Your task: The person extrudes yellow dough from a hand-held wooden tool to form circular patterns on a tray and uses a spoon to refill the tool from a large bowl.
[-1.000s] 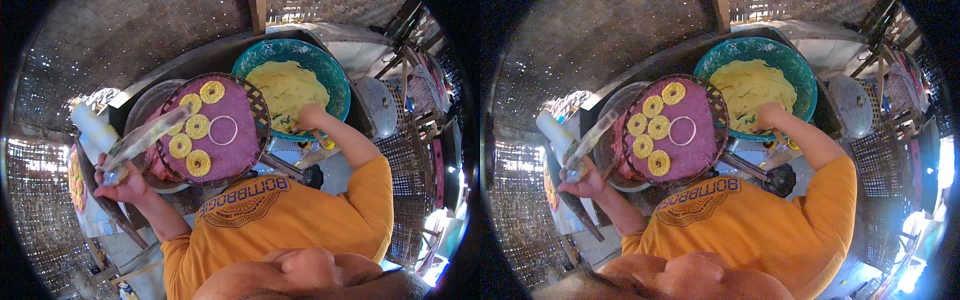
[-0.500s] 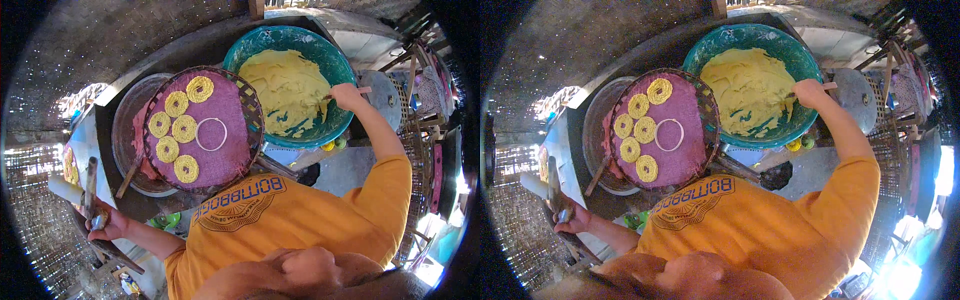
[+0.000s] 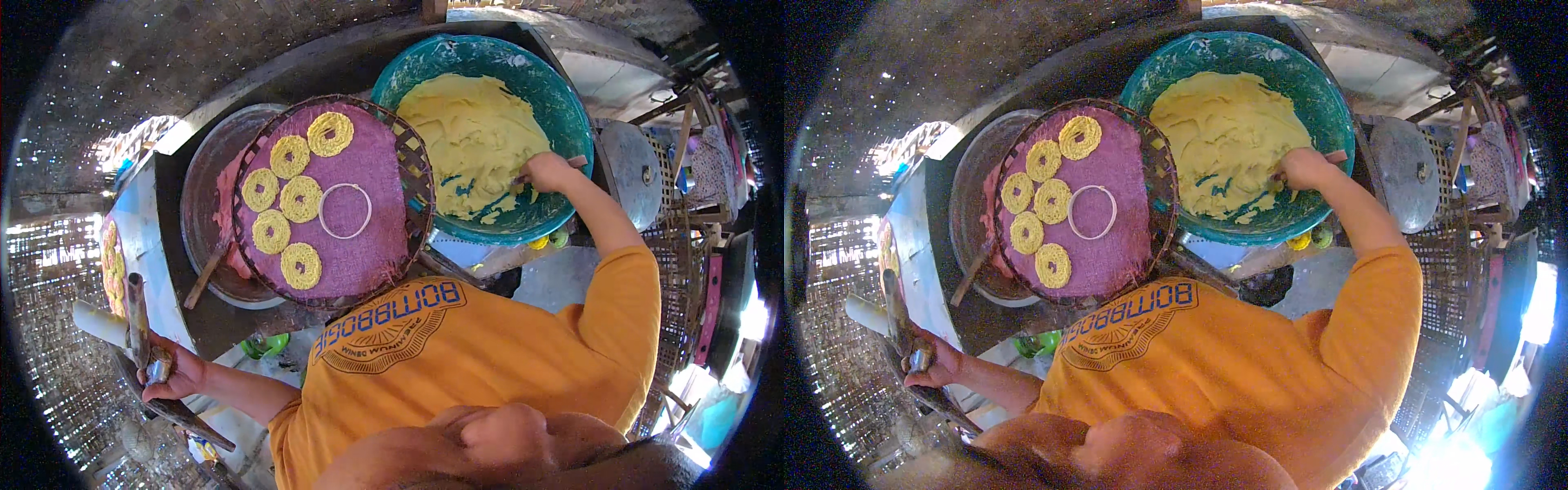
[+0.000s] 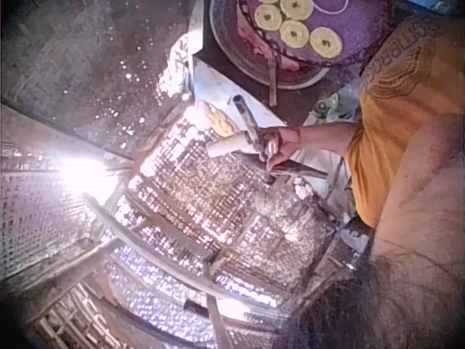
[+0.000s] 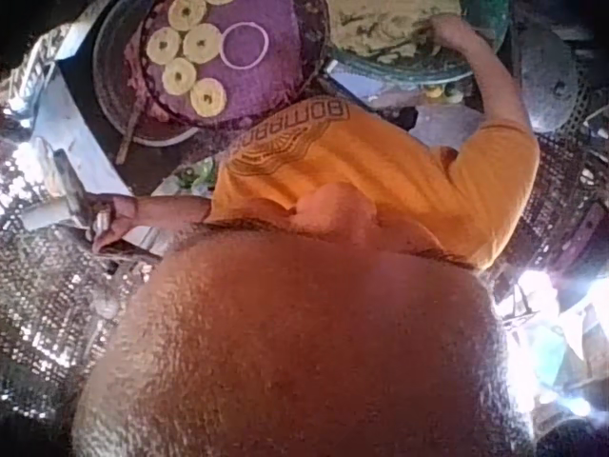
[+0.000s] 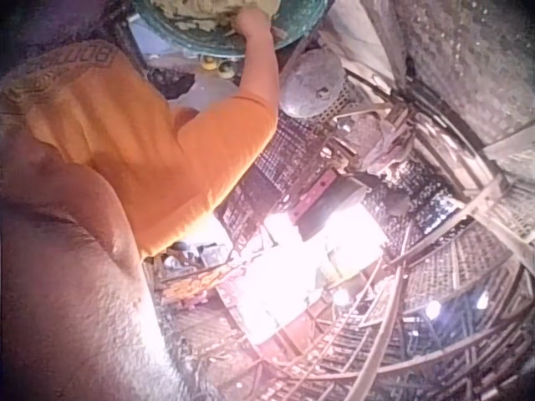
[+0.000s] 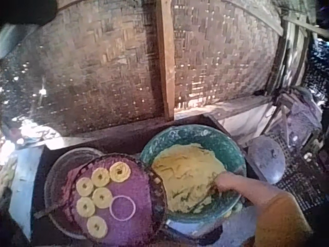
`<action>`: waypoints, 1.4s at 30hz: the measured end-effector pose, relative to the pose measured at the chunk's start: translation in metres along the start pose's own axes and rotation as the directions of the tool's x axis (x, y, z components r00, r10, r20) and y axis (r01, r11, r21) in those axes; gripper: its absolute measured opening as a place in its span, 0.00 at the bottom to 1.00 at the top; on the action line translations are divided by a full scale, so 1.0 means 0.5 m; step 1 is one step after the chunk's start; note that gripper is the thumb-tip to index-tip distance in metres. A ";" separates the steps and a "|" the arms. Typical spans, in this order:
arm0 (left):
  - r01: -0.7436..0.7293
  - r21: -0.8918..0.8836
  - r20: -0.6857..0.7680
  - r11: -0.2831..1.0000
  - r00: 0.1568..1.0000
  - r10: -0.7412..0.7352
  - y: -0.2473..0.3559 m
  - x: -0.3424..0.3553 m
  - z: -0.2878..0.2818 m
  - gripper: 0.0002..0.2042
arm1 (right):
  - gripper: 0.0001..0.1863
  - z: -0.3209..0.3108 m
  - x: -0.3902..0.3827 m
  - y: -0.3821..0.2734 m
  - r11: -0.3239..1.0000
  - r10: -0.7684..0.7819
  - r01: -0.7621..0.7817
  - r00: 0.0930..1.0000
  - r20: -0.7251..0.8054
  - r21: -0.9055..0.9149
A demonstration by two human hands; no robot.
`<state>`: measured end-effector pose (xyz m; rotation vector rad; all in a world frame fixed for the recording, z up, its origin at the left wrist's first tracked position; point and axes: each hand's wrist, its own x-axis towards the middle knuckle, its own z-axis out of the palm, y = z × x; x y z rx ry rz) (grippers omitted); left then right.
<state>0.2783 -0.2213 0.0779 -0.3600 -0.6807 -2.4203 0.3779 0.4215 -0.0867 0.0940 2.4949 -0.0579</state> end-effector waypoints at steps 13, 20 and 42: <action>0.062 -0.098 0.027 0.993 0.998 -0.059 0.024 0.021 -0.050 0.13 | 0.11 0.000 -0.035 -0.036 0.976 -0.150 0.141 0.988 0.044 0.168; 0.085 0.110 0.231 0.990 0.967 -0.109 0.037 0.027 -0.063 0.15 | 0.13 -0.151 -0.173 -0.055 0.817 -0.023 0.010 1.000 0.016 0.577; -0.644 0.699 0.626 0.311 0.341 -0.701 -0.112 -0.098 0.141 0.16 | 0.14 -0.484 -0.339 -0.580 0.661 -0.735 0.520 0.299 -0.609 -0.542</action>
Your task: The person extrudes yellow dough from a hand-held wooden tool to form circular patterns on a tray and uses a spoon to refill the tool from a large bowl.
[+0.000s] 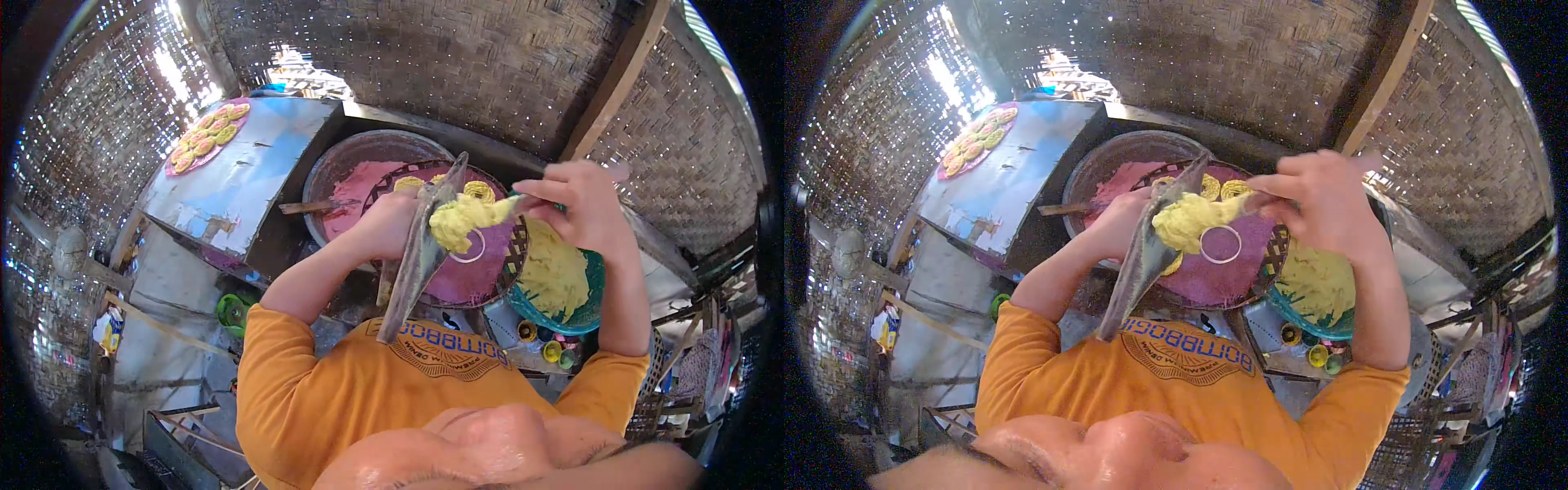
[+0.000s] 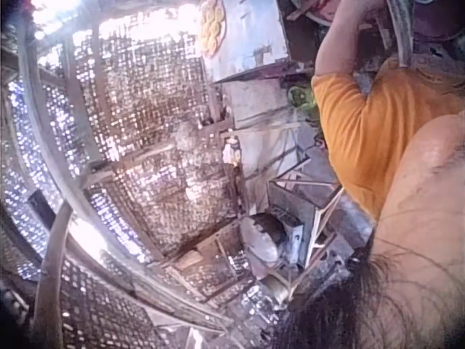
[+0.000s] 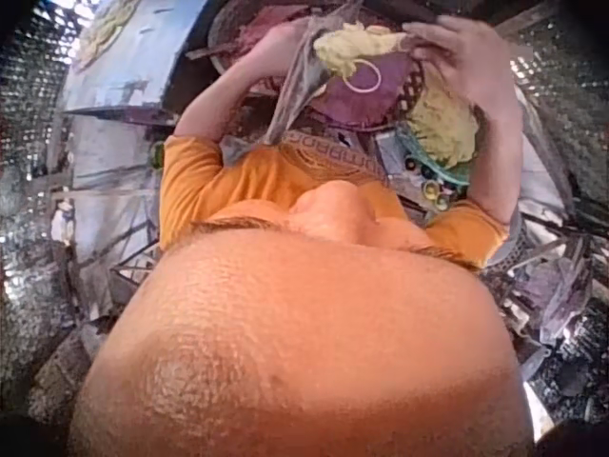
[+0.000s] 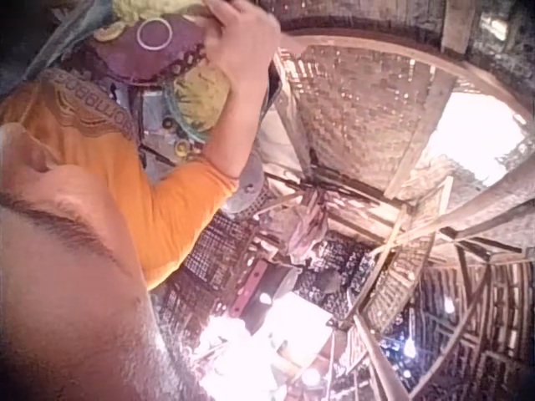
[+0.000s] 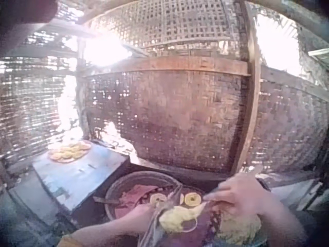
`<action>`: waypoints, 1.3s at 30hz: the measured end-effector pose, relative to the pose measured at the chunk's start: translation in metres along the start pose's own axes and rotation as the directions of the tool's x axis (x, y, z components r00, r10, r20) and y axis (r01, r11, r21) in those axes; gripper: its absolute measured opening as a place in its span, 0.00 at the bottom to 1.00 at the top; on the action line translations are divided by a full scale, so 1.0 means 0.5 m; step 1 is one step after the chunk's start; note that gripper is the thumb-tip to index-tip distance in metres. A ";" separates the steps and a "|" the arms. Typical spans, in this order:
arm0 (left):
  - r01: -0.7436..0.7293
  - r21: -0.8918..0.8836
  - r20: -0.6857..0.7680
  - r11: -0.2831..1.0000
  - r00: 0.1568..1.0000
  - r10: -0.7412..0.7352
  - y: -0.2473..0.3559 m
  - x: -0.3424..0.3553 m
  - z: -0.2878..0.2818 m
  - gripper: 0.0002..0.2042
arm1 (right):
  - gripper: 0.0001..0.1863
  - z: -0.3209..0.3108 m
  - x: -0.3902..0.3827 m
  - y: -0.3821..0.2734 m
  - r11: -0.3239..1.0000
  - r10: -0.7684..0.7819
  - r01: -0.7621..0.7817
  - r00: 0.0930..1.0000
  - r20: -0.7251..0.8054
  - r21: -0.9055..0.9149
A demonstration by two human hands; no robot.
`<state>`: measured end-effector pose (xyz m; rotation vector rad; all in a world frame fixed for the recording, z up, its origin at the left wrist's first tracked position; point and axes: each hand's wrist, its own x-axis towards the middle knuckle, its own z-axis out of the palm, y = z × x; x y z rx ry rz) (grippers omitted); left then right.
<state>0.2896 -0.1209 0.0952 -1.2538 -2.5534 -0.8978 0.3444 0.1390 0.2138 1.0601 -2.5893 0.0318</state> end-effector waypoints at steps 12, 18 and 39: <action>0.161 -0.188 -0.002 0.969 0.986 -0.164 -0.095 -0.006 0.043 0.18 | 0.14 0.058 -0.014 -0.124 0.900 -0.149 0.061 0.974 -0.172 -0.432; 0.166 -0.287 -0.123 0.943 0.970 -0.209 -0.070 -0.014 0.015 0.20 | 0.14 0.015 -0.026 -0.077 0.958 0.044 -0.164 0.894 -0.447 -0.234; 0.055 -0.358 -0.088 0.932 0.992 -0.093 -0.173 -0.011 0.040 0.21 | 0.13 0.053 -0.039 -0.084 0.970 0.212 -0.242 0.859 -0.466 -0.005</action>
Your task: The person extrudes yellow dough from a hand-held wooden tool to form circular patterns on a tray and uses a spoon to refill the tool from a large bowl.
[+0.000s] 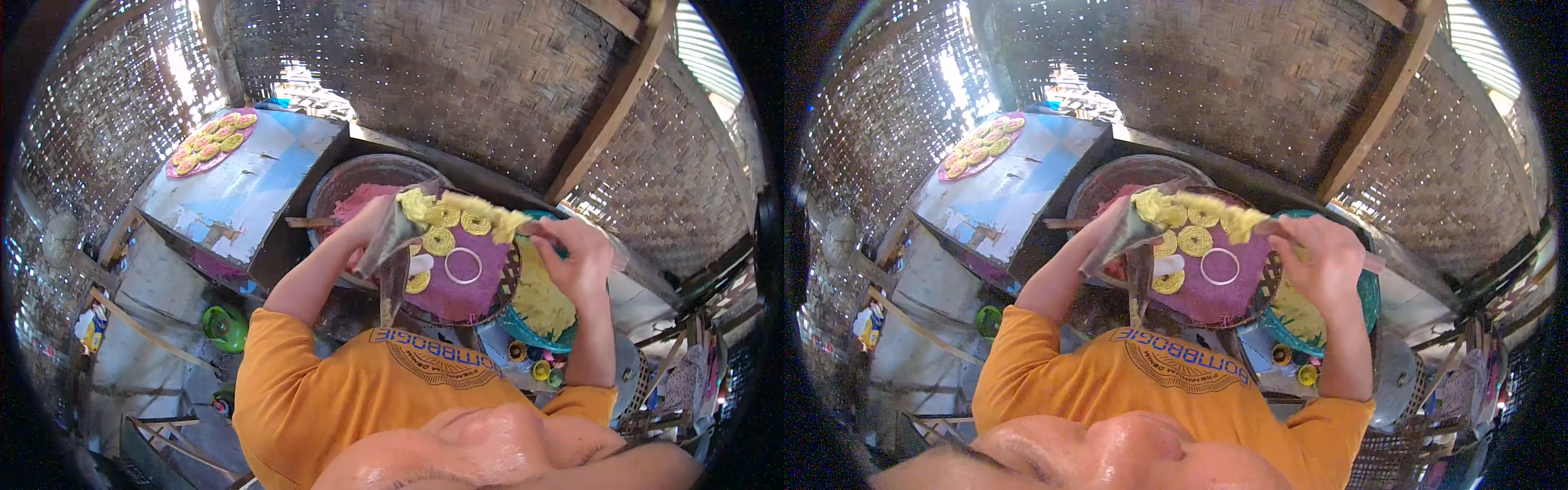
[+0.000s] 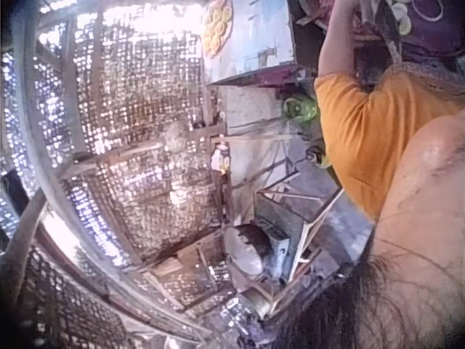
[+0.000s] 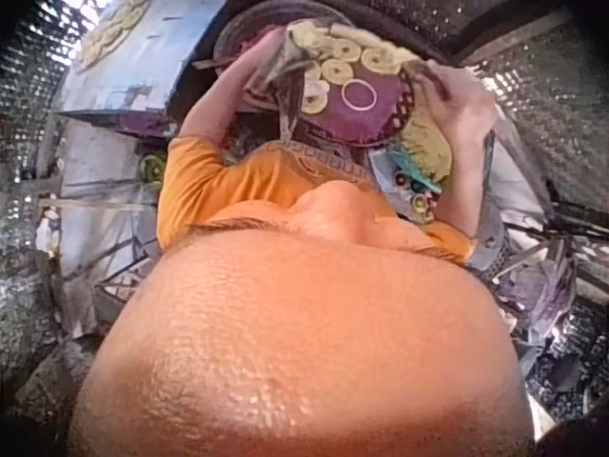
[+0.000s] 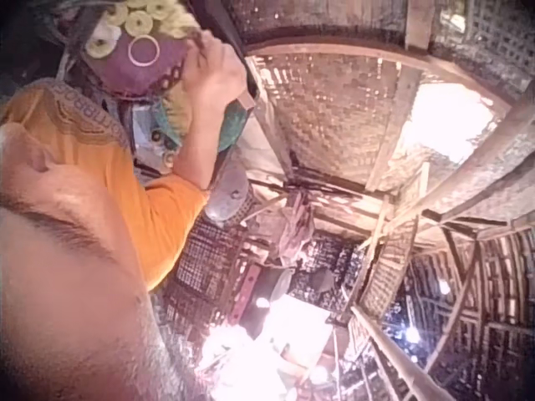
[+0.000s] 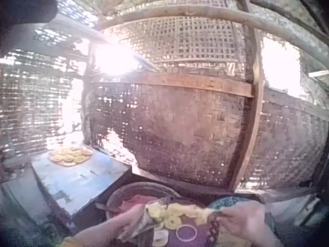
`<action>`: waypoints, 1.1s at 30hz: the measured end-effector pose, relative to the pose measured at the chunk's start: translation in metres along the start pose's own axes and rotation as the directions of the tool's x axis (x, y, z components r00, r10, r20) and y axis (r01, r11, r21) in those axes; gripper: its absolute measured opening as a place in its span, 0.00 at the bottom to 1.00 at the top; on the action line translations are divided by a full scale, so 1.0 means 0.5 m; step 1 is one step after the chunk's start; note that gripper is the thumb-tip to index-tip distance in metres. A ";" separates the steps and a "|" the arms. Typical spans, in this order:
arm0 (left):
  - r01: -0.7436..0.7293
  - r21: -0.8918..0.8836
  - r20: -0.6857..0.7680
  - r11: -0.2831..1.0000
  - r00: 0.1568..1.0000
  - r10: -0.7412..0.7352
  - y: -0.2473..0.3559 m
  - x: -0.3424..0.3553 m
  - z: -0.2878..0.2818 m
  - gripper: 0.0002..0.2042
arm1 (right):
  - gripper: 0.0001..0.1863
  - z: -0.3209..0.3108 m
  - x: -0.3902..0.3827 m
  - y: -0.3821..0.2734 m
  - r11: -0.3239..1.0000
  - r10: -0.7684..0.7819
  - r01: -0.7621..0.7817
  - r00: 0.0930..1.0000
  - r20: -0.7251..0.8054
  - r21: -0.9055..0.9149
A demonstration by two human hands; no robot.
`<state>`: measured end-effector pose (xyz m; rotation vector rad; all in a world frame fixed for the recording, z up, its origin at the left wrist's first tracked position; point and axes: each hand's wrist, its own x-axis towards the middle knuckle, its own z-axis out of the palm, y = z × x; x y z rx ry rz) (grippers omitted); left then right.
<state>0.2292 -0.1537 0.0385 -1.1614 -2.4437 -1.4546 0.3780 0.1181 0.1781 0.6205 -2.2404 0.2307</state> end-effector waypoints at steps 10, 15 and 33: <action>0.087 -0.514 0.104 0.854 0.994 -0.039 -0.001 0.016 0.001 0.21 | 0.12 0.074 -0.049 0.007 0.950 0.137 -0.186 0.970 0.202 0.251; -0.021 0.175 0.037 0.984 0.999 0.015 0.028 -0.005 -0.017 0.20 | 0.11 0.031 -0.013 0.013 0.983 0.054 -0.088 0.978 0.203 0.163; 0.046 0.349 0.011 0.936 0.999 -0.053 0.089 -0.019 0.026 0.15 | 0.09 0.095 0.018 -0.103 0.959 -0.195 0.242 0.941 0.275 -0.149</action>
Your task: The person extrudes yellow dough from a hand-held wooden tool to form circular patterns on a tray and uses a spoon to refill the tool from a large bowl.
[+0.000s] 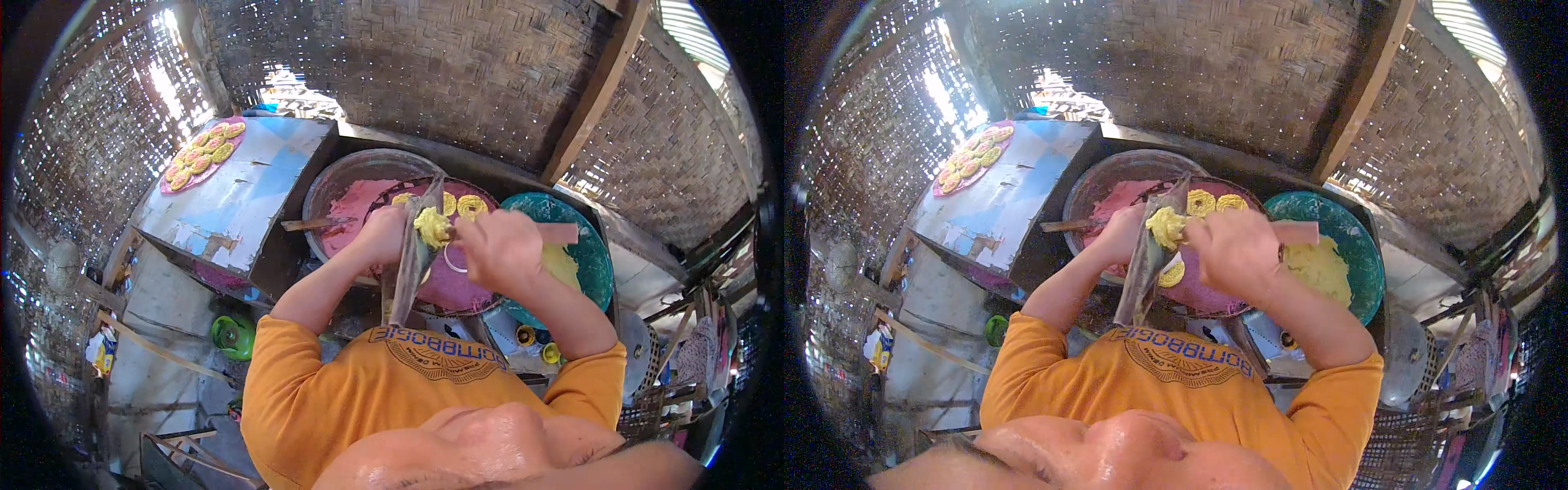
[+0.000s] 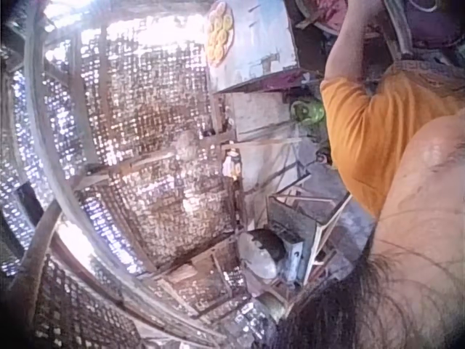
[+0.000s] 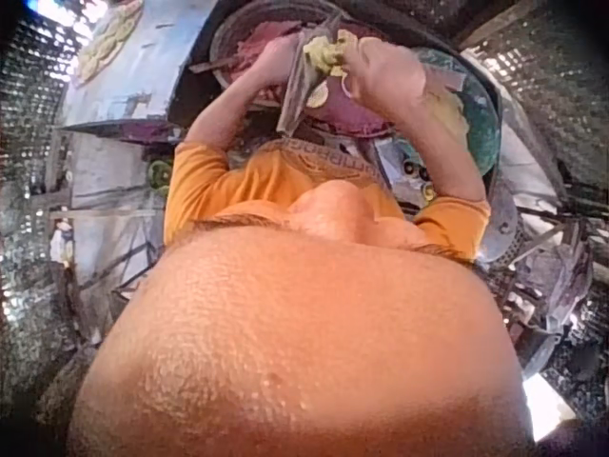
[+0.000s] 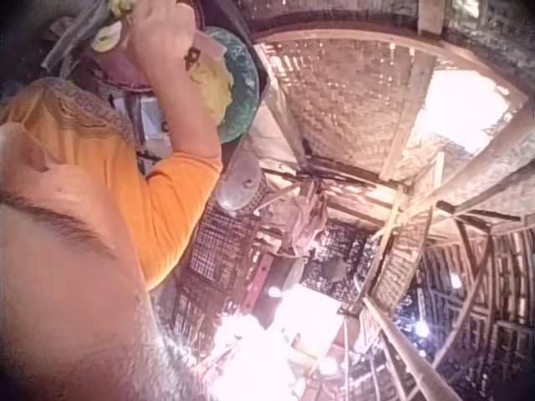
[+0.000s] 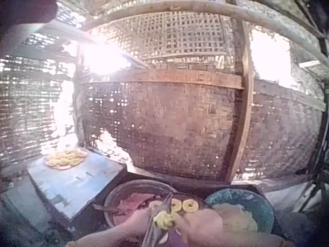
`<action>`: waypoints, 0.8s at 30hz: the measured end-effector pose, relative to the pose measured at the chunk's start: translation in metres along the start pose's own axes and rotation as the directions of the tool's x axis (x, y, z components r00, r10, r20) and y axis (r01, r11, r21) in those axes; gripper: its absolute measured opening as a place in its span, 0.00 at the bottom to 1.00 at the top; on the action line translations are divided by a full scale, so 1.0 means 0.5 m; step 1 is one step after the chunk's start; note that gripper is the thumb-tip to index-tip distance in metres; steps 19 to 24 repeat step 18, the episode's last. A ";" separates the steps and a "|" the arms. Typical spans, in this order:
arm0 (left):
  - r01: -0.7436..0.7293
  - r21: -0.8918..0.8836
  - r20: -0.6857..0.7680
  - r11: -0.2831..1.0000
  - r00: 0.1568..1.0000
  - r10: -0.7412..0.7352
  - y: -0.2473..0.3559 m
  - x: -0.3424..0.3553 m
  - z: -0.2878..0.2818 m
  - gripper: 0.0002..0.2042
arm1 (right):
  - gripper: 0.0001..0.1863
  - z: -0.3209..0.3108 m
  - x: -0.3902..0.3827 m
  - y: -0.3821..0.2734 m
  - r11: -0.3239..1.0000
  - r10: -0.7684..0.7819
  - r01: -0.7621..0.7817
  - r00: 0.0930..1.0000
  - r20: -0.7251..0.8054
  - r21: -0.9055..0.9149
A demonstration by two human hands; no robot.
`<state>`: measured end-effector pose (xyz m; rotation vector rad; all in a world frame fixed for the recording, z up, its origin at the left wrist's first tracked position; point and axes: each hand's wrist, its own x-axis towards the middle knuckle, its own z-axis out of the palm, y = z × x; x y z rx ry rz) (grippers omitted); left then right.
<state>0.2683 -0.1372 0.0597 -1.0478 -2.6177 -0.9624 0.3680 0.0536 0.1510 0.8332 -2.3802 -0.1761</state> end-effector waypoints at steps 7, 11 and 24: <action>-0.077 -0.371 -0.014 0.925 0.997 0.077 -0.049 0.008 -0.008 0.18 | 0.12 -0.032 -0.071 0.058 0.962 -0.191 0.130 0.949 -0.251 -0.240; -0.065 -0.579 -0.068 0.813 0.997 0.032 -0.088 0.086 0.018 0.15 | 0.09 0.007 -0.095 0.059 0.768 0.543 -0.300 0.773 -0.327 0.566; 0.221 -0.941 0.314 -0.257 0.852 -0.419 0.122 0.111 0.039 0.18 | 0.09 0.087 -0.107 0.005 0.182 0.736 -0.496 0.641 0.216 0.849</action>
